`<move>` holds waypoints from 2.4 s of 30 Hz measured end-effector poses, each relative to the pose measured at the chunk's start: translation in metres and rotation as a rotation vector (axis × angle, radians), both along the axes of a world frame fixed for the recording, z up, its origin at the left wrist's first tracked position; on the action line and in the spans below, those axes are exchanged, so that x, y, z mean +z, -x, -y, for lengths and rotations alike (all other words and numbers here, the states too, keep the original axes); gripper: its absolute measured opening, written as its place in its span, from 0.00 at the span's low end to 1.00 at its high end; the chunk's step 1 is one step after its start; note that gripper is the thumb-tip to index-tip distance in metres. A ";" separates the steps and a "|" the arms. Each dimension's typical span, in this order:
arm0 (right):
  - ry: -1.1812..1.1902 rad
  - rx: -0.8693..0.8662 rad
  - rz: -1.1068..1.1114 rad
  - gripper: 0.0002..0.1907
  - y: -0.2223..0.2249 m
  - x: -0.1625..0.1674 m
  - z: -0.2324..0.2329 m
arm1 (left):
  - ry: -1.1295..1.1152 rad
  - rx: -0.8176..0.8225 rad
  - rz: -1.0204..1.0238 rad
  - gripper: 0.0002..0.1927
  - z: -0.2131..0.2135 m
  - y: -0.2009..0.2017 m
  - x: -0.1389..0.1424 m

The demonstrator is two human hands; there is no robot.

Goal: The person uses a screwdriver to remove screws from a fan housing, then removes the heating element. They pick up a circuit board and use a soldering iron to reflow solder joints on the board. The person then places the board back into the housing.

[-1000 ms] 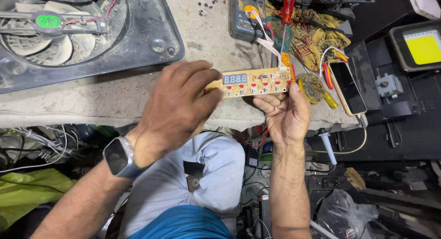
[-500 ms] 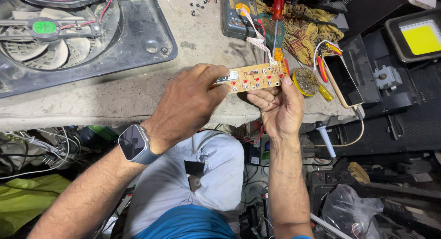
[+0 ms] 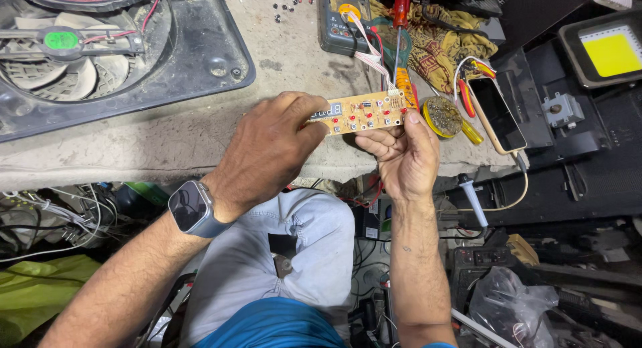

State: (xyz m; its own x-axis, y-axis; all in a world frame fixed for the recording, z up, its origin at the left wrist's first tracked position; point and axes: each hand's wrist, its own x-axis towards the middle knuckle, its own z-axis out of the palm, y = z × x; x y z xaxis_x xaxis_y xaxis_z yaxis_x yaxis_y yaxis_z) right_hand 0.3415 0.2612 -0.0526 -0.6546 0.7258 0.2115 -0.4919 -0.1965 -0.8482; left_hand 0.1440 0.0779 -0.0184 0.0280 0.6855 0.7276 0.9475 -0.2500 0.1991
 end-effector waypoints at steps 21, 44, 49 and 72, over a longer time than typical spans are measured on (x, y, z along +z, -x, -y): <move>-0.017 -0.016 0.005 0.23 0.001 0.000 0.000 | -0.021 -0.056 0.082 0.15 -0.010 -0.003 0.002; -0.018 0.018 -0.031 0.24 0.001 0.000 0.000 | -0.139 -0.099 0.067 0.12 -0.010 0.000 -0.008; -0.021 -0.007 -0.023 0.24 -0.001 -0.003 0.000 | -0.100 -0.083 0.095 0.06 -0.010 -0.001 -0.009; -0.490 -0.289 0.195 0.17 0.000 0.022 -0.024 | 0.034 0.046 0.078 0.28 0.037 0.019 0.017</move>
